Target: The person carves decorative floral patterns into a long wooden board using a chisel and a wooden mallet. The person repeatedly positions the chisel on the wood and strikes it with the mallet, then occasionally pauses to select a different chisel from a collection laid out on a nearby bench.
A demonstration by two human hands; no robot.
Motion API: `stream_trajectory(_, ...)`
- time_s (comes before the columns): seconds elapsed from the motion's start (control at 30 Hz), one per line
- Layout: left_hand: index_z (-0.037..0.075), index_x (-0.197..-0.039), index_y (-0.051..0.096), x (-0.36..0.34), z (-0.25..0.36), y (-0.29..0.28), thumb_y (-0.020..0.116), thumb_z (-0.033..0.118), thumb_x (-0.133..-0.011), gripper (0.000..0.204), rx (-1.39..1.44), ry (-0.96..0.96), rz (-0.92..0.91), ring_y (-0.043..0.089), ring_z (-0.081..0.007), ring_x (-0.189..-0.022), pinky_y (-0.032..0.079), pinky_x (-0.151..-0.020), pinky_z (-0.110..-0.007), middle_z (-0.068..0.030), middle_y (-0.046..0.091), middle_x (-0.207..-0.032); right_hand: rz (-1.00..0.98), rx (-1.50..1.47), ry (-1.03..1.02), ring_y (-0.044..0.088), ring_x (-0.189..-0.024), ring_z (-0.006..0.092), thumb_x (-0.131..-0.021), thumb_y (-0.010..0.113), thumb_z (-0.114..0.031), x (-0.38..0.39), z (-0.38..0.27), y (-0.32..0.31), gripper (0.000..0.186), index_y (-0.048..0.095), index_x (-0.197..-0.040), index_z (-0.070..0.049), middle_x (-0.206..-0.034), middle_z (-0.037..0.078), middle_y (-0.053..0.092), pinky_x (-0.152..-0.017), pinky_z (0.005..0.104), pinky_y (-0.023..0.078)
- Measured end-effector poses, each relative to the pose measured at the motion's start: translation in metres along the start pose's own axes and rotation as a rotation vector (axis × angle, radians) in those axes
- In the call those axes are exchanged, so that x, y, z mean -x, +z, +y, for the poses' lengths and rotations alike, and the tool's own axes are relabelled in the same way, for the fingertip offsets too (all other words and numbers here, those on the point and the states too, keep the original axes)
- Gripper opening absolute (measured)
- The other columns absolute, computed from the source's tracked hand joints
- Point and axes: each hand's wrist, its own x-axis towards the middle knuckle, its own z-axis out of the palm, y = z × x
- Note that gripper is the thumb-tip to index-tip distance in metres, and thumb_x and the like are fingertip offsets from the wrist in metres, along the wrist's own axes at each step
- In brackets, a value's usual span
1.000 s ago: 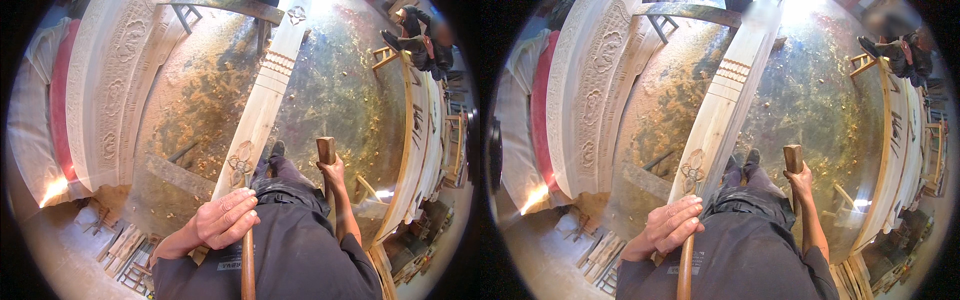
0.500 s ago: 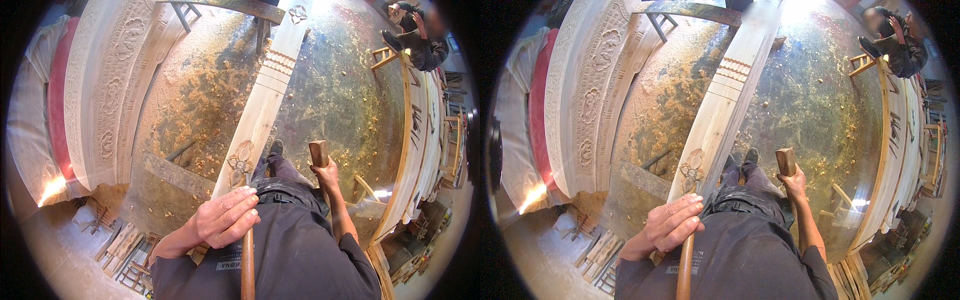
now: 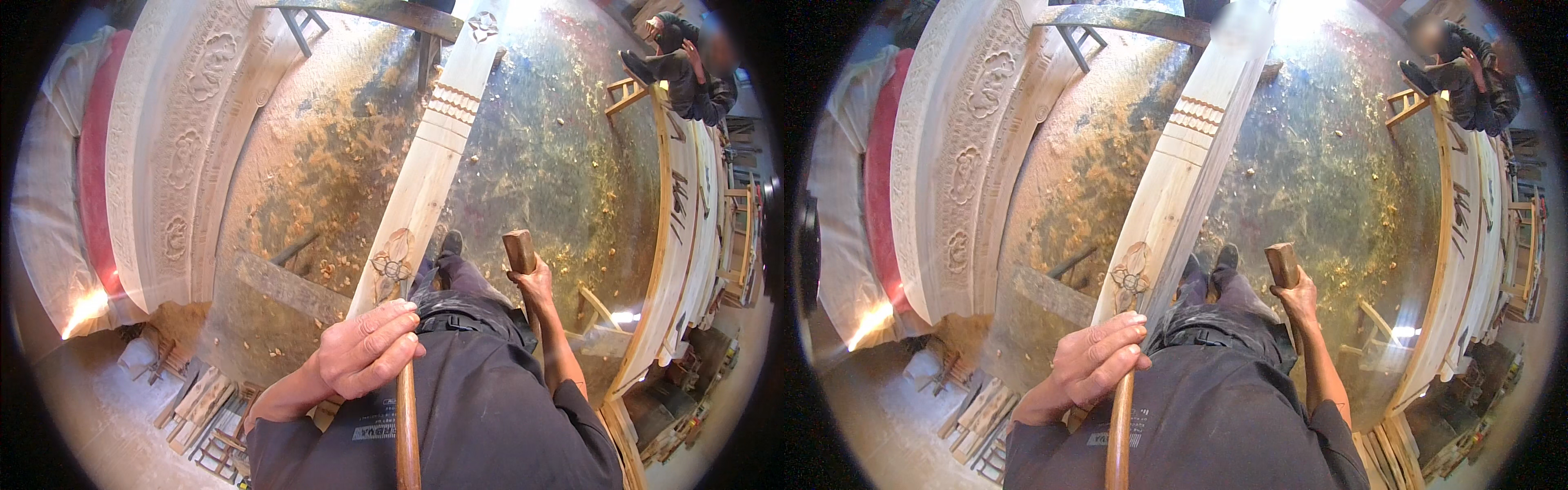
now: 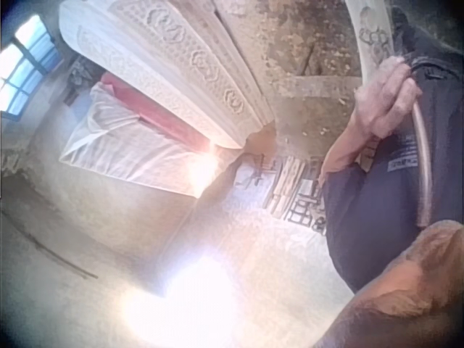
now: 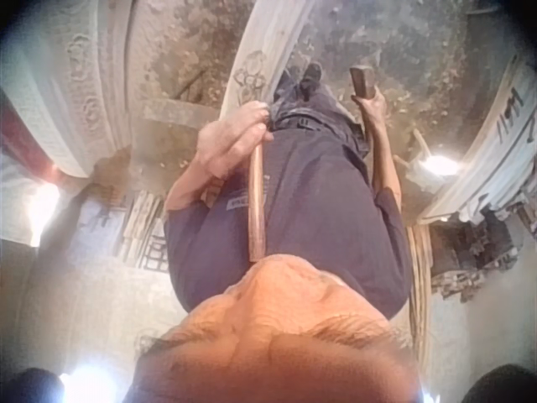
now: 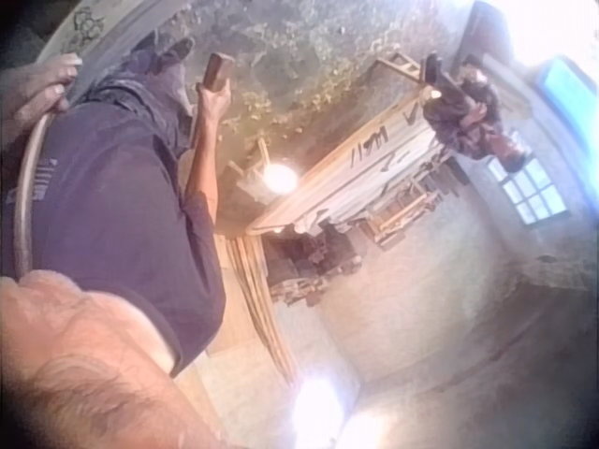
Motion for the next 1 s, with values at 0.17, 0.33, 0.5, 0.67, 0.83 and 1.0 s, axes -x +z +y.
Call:
stream_trajectory(0.17,-0.002,-0.105,0.062,-0.002,0.000,-0.004,0.085,0.004,-0.083,0.033,0.087,-0.117,0.010,0.077,-0.0334,-0.094,0.067,-0.081,-0.042,-0.0204,0.074,-0.096,0.133,0.240,-0.344,0.074,-0.100,0.0340,-0.071,0.083,-0.015,0.008,-0.086,-0.021,0.064,0.065,-0.132,-0.010,-0.110,0.019,0.075,-0.085,0.0422,0.058)
stream_trajectory(0.33,0.000,-0.116,0.058,0.002,-0.005,0.006,0.082,0.000,-0.084,0.040,0.082,-0.122,0.089,0.078,-0.0325,-0.092,0.065,-0.074,-0.039,-0.0214,0.075,-0.097,0.302,0.306,-0.968,0.074,-0.094,0.0362,-0.073,0.084,-0.011,0.049,-0.234,-0.065,0.062,0.066,-0.132,-0.006,-0.104,0.019,0.075,-0.082,0.0416,0.060)
stream_trajectory(0.5,0.000,-0.116,0.057,0.016,0.000,0.013,0.066,-0.003,-0.097,0.021,0.079,-0.326,0.117,0.074,-0.0302,-0.098,0.060,-0.091,-0.044,-0.0189,0.074,-0.102,0.369,0.177,-1.459,0.075,-0.079,0.0244,-0.076,0.083,-0.013,0.091,-0.337,-0.089,0.055,0.068,-0.128,-0.008,-0.097,0.011,0.075,-0.067,0.0351,0.062)
stream_trajectory(0.67,0.000,-0.109,0.065,0.004,0.011,0.015,0.068,-0.001,-0.097,0.012,-0.068,-0.342,0.185,0.072,-0.0248,-0.089,0.058,-0.082,-0.037,-0.0127,0.074,-0.098,0.393,0.060,-1.752,0.071,-0.066,0.0238,-0.083,0.075,-0.010,0.127,-0.404,-0.085,0.032,0.065,-0.114,-0.009,-0.076,0.006,0.065,-0.050,0.0381,0.059)
stream_trajectory(0.83,0.001,-0.096,0.072,0.000,0.019,0.012,0.074,0.003,-0.093,0.004,-0.379,-0.335,0.182,0.068,-0.0232,-0.072,0.051,-0.065,-0.034,-0.0133,0.067,-0.077,0.296,-0.012,-1.801,0.073,-0.068,0.0270,-0.077,0.077,-0.009,0.160,-0.432,-0.091,0.026,0.067,-0.101,-0.007,-0.079,0.012,0.070,-0.053,0.0399,0.059)
stream_trajectory(1.0,0.001,-0.097,0.073,0.009,0.001,0.013,0.073,0.003,-0.094,0.004,-0.379,-0.252,0.234,0.065,-0.0184,-0.064,0.047,-0.058,-0.033,-0.0148,0.069,-0.076,0.392,0.340,-2.014,0.075,-0.076,0.0265,-0.074,0.078,-0.014,0.171,-0.440,-0.094,0.016,0.072,-0.088,-0.011,-0.081,0.010,0.073,-0.064,0.0384,0.059)
